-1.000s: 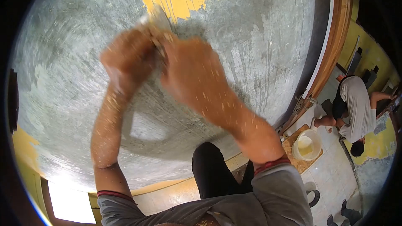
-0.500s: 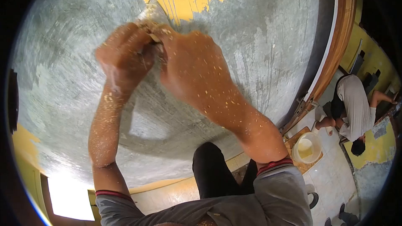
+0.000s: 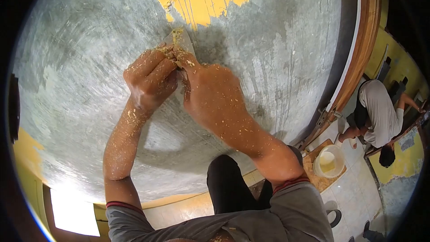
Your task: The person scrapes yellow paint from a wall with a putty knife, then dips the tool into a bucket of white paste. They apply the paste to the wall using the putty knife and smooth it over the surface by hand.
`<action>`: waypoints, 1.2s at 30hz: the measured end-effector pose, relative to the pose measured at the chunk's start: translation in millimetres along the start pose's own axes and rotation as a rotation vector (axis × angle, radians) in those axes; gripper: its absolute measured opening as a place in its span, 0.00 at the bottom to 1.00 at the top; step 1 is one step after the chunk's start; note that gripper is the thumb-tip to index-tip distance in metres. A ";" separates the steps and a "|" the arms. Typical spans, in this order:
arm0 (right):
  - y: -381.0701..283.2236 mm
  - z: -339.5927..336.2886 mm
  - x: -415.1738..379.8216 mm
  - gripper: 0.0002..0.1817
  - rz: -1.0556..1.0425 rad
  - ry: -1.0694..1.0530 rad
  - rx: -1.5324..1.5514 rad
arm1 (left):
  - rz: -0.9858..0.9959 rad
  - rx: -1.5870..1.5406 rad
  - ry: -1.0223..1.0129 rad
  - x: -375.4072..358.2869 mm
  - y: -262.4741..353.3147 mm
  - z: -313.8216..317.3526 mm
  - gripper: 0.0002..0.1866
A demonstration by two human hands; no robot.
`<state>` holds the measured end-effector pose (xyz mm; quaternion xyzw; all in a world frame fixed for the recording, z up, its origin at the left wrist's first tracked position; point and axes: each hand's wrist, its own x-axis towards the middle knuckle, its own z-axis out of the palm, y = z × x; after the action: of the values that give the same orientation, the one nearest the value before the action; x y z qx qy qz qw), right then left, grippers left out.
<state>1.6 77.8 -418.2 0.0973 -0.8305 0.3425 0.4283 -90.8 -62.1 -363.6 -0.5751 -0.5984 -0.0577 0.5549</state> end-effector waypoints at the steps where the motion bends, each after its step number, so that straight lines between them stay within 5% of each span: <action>1: -0.5 1.3 4.7 0.16 0.001 0.006 0.002 | 0.017 0.014 0.032 4.9 -0.3 -0.2 0.15; 6: -5.0 -5.0 25.9 0.20 -0.061 0.087 0.035 | -0.072 0.072 -0.092 27.3 -8.7 -13.1 0.14; 13: 3.3 -5.9 16.4 0.17 -0.045 0.069 -0.031 | 0.063 0.024 0.099 18.4 -12.1 8.9 0.13; 16: -3.0 -10.7 25.2 0.16 -0.054 0.117 -0.006 | -0.143 0.015 0.056 28.9 -1.3 4.8 0.08; 18: 2.2 -9.1 12.6 0.15 -0.049 0.084 -0.079 | -0.078 -0.031 0.144 18.4 -0.4 13.2 0.07; 24: 1.6 -6.4 26.6 0.15 -0.122 0.176 -0.072 | 0.002 0.029 0.207 26.5 -13.3 15.4 0.16; 30: 6.7 -6.5 7.2 0.13 -0.033 0.115 -0.026 | -0.026 -0.008 0.124 15.8 -3.8 20.1 0.15; 34: 0.9 -16.9 37.7 0.13 -0.192 0.238 -0.025 | 0.026 0.017 0.126 48.9 -25.1 8.5 0.13; 36: -9.7 -32.1 60.9 0.14 -0.129 0.170 -0.023 | -0.134 0.082 -0.078 71.1 -21.2 -10.0 0.14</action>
<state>-10.7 99.5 -353.4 0.1163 -0.7871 0.3117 0.5194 -81.1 -31.8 -295.8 -0.5123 -0.6584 -0.0477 0.5494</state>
